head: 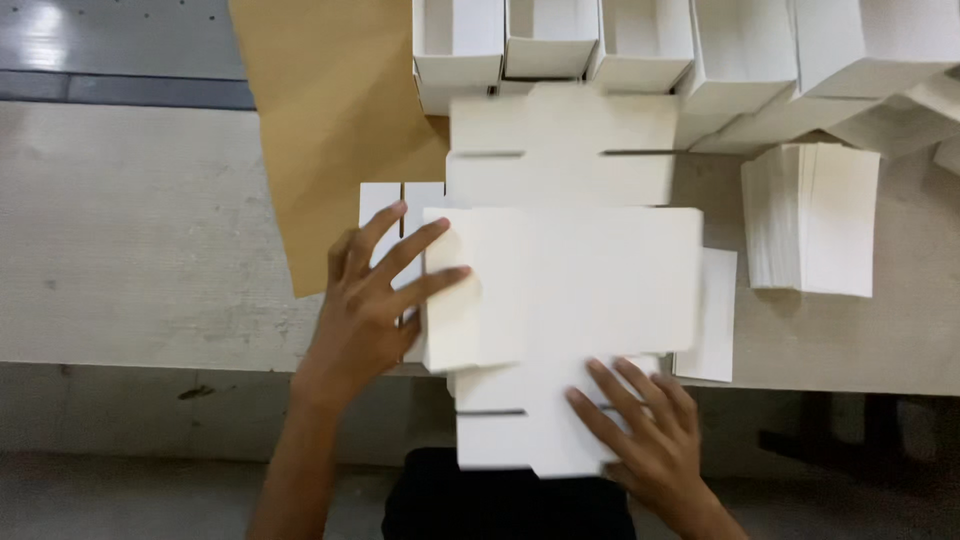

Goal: The person folds flat white cardboard sheets into rectangular boxes by hand. They fold the side flaps up, tuck the tabs into slots, and then place the finished boxes into a stack on the table.

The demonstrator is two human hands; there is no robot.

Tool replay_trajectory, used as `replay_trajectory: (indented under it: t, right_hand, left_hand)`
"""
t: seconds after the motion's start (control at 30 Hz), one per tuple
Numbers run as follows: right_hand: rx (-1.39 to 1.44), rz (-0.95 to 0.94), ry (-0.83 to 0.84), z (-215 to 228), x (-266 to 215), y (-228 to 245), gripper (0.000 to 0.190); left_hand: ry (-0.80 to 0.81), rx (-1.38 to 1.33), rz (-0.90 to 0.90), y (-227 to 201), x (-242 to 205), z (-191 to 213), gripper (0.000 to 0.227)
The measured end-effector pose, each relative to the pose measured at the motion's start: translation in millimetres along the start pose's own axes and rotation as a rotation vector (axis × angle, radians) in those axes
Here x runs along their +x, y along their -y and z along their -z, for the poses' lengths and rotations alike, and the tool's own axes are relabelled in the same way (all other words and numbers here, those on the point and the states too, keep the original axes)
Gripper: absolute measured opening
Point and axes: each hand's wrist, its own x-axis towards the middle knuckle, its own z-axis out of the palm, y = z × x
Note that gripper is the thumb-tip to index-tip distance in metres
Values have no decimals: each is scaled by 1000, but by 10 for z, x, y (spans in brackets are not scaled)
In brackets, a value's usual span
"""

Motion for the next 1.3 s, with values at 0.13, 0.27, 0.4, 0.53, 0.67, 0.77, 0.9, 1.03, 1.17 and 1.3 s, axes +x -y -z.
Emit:
replay_trajectory:
  t: [0.13,0.27,0.4,0.53,0.67,0.77,0.9,1.03,1.17,1.3]
  right_hand:
    - [-10,1,306,-184,-128,93,97]
    - [-155,30,452,-71,46,167,111]
    - [-41,133,571,-113,170,-47,113]
    - [170,182,815,104,892,-329,74]
    - [213,-174,1059,113,1596,-509,21]
    - [17,-171,843,-229,1552,-627,45]
    - [-69,-154,703,-387,1509,-623,82]
    - [15,-160,715,-345,1622,-443,105]
    - [0,-198,739,-470,1621,-294,120]
    - [9,-222,779,-412,1423,-459,121]
  left_hand:
    - [322,-61,173,4,-233,-94,63]
    - [441,151,100,-189,-230,-32,94]
    - [934,-576,141,-640,94,119,136]
    - [887,-519,184,-534,327,-1,123]
    - [978,-207,238,-295,537,-264,67]
    - [845,62,235,-276,539,-522,68]
    - [826,-22,325,-93,521,-720,86]
    - [793,-88,349,-170,589,-491,79]
    - [756,-83,351,-128,532,-540,82]
    - [786,-68,371,-207,559,-460,80]
